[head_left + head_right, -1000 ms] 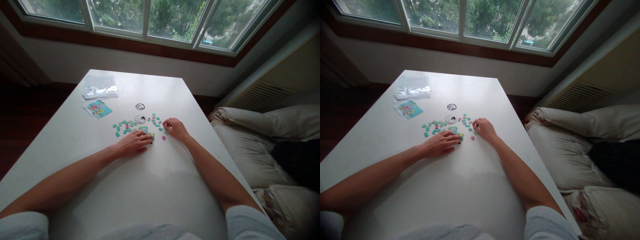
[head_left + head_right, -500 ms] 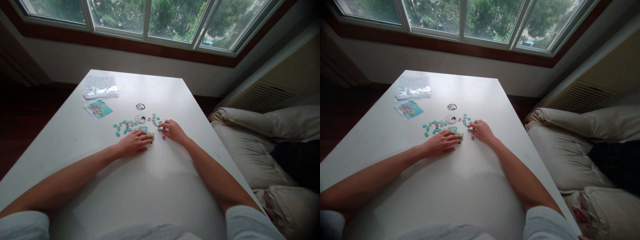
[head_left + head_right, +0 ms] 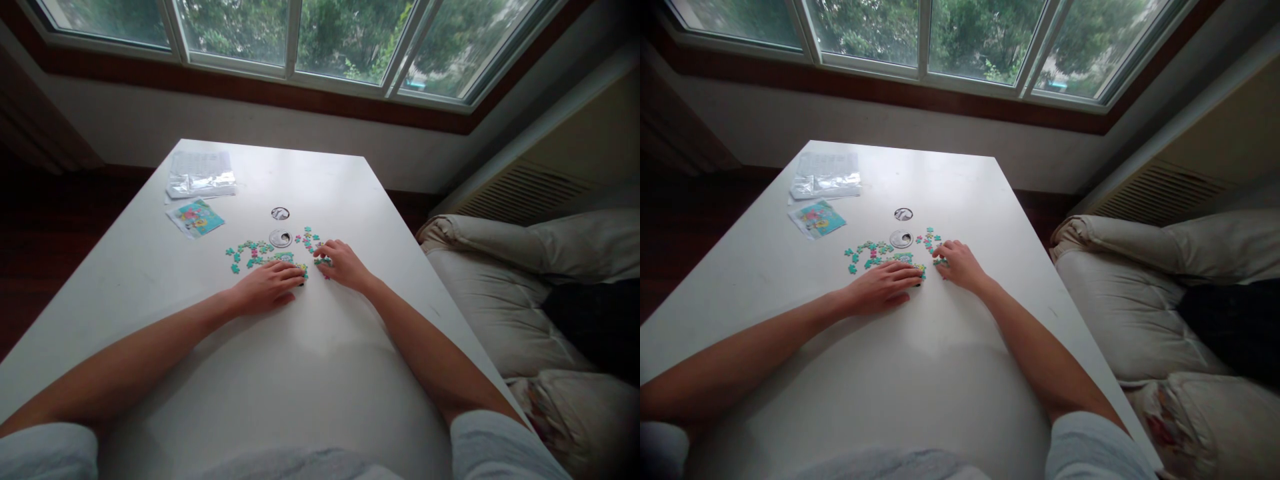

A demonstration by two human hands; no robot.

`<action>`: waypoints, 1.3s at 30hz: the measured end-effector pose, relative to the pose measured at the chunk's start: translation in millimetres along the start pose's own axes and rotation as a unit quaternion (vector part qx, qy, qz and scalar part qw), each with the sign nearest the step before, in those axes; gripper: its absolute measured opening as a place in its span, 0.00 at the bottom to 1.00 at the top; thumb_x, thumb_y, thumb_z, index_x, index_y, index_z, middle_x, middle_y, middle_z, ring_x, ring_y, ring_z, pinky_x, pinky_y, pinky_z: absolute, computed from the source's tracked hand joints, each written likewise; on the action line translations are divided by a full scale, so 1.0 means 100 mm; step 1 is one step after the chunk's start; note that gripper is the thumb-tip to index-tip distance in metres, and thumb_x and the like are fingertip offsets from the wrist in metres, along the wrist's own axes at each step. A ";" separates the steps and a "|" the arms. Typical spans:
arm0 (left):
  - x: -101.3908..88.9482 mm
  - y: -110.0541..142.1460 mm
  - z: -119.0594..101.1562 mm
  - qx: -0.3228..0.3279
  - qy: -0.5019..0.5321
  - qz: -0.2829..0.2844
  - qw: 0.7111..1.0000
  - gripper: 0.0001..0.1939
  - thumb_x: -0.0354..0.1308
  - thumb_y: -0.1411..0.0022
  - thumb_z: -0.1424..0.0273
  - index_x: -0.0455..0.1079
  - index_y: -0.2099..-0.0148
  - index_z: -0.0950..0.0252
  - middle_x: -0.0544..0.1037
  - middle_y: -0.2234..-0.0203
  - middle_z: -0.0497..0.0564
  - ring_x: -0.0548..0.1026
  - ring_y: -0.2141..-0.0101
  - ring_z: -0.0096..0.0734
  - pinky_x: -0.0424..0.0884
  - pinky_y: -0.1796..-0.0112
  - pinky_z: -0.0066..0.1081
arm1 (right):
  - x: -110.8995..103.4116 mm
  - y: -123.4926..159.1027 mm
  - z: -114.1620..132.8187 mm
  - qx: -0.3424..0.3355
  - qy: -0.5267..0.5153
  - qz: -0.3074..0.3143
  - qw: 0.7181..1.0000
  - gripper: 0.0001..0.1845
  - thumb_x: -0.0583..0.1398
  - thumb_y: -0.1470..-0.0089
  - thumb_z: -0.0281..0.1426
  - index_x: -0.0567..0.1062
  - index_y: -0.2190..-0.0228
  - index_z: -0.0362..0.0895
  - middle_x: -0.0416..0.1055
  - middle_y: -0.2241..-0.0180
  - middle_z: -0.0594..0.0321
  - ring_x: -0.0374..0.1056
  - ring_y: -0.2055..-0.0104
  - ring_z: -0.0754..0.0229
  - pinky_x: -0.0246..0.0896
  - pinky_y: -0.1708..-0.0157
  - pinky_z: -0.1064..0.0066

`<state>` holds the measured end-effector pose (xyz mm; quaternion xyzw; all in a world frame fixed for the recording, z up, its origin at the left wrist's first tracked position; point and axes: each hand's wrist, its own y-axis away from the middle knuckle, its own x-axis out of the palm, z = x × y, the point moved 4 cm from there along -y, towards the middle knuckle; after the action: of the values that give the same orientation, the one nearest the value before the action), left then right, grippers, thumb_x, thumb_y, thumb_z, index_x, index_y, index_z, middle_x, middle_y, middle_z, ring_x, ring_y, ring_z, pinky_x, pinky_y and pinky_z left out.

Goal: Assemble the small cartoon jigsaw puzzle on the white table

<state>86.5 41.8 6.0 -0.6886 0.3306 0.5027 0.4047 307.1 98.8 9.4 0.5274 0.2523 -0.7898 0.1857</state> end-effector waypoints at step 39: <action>0.00 0.00 0.00 0.004 -0.005 0.004 1.000 0.22 0.55 0.29 0.66 0.66 0.35 0.61 0.71 0.38 0.56 0.68 0.39 0.44 0.62 0.37 0.47 | 0.13 0.00 0.11 0.068 -0.273 0.047 0.959 0.05 0.61 0.46 0.29 0.76 0.66 0.43 0.71 0.73 0.67 0.63 0.71 0.66 0.55 0.70 0.75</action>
<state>86.9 42.0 6.0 -0.6831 0.3327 0.5067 0.4073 294.3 91.6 0.3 0.3145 0.1130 -0.9092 0.2483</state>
